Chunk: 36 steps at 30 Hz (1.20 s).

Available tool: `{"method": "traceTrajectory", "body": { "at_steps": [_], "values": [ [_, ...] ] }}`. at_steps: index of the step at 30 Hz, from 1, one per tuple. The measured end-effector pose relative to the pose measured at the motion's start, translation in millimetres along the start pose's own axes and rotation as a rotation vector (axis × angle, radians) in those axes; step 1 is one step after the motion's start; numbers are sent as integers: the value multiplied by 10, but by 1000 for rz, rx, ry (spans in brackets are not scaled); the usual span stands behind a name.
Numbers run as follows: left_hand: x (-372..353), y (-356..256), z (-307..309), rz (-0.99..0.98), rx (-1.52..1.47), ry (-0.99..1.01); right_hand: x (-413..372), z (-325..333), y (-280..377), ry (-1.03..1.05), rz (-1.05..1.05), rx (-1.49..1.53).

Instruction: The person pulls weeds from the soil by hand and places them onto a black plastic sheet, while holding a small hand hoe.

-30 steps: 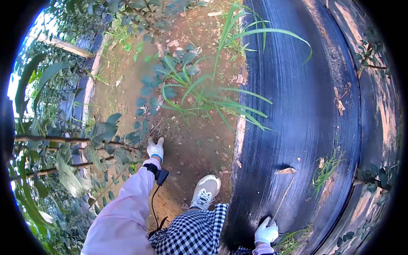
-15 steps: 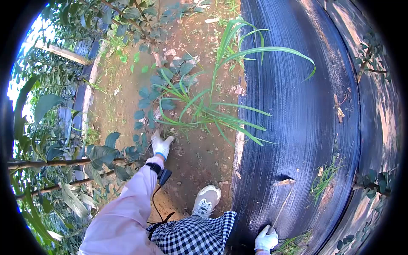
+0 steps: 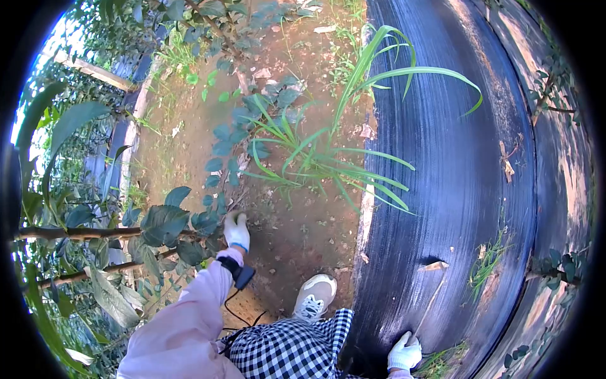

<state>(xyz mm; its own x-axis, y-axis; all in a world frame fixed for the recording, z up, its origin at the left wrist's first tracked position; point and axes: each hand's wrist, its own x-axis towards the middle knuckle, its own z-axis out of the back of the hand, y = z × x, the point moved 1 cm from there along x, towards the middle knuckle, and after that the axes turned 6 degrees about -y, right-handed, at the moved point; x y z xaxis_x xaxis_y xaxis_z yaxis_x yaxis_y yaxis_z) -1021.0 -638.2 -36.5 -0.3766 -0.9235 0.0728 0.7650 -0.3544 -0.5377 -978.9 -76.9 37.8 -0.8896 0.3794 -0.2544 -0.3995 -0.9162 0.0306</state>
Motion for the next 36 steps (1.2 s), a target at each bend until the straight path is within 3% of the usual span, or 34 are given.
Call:
{"method": "traceTrajectory", "body": {
  "at_steps": [2,4,5,7,9,10,12,15,16,18,19,20,25,26,28,32,34,36],
  "values": [
    [196,-12,-211,-78,232,-135,6,-20,-22,45,-43,-7],
    [366,-80,-290,-166,262,28,-3,14,13,27,-48,-32],
    [449,16,-437,-302,266,-144,5,21,1,72,-89,-17],
    [520,93,-486,-274,240,133,24,18,-17,75,-98,-17],
    [415,-338,-248,-281,105,340,18,9,-33,90,-85,-4],
    [331,-299,-300,-351,-30,292,9,19,-37,90,-82,-10],
    [140,-500,-320,-565,59,167,24,22,-13,81,-76,-15],
    [274,-512,-528,-510,212,314,30,13,-32,103,-88,-22],
    [315,-497,-547,-451,65,357,33,43,-33,99,-91,-28],
    [487,-279,-617,-261,-70,190,20,85,30,89,-109,-25],
    [471,-344,-491,-194,-46,64,8,79,24,94,-114,-29],
    [482,-374,-399,-175,15,58,14,72,16,98,-114,-33],
    [366,-622,-466,-462,132,244,32,15,-35,131,-107,-37],
    [412,-590,-606,-457,266,209,21,11,-37,132,-102,-32],
    [453,-539,-643,-527,263,169,34,21,-54,129,-80,-24],
    [434,-306,-402,-187,17,133,32,168,45,39,-117,266],
    [211,-164,-270,-216,-19,234,158,334,281,-9,-229,505],
    [-155,-339,-82,-361,31,454,444,481,459,16,-244,461]
  ]
}}
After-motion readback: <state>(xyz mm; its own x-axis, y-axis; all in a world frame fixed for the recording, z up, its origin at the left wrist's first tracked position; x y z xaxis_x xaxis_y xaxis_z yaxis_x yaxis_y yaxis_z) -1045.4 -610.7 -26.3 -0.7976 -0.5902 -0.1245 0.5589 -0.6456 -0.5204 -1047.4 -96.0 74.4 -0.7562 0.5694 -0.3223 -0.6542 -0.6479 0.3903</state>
